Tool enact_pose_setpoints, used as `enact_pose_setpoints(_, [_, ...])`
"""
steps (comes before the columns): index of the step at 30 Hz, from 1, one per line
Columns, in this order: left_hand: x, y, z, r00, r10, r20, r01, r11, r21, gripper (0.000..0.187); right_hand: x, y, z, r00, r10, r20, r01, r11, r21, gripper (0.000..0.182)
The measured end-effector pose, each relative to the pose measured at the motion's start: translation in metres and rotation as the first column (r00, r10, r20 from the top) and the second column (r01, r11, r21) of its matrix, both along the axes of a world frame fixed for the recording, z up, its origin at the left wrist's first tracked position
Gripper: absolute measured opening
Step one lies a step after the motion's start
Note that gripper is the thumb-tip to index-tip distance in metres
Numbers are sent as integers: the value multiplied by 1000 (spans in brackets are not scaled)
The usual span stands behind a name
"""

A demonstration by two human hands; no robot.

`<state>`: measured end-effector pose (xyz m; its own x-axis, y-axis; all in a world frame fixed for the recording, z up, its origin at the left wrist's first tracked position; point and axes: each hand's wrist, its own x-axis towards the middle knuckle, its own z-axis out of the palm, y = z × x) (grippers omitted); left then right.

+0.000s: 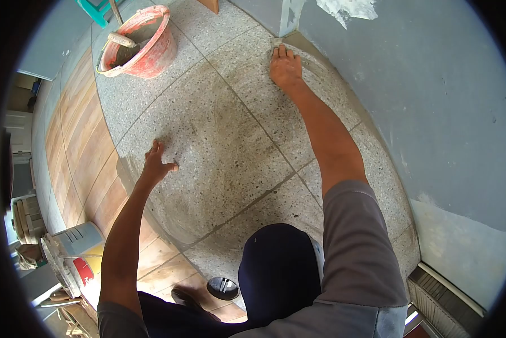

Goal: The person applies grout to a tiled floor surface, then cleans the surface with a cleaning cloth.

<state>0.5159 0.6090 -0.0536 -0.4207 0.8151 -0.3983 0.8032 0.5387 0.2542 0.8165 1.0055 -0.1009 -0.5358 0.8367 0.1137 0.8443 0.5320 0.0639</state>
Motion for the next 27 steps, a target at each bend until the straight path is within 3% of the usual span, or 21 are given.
enact_pose_setpoints(11, [-2,-2,0,1000,8,8,-8,1000,5,107,2,62,1,981,-193,-10,193,981,1,47])
enact_pose_setpoints(14, [-2,-1,-2,1000,6,18,-7,1000,14,107,12,54,9,983,-173,61,171,984,44,45])
enact_pose_setpoints(20, [-1,-1,1,1000,21,15,-21,1000,-2,108,50,51,7,987,-160,-21,161,986,42,39])
enact_pose_setpoints(27, [0,-1,2,1000,11,11,-11,1000,-1,108,109,25,4,992,-122,19,118,985,127,33])
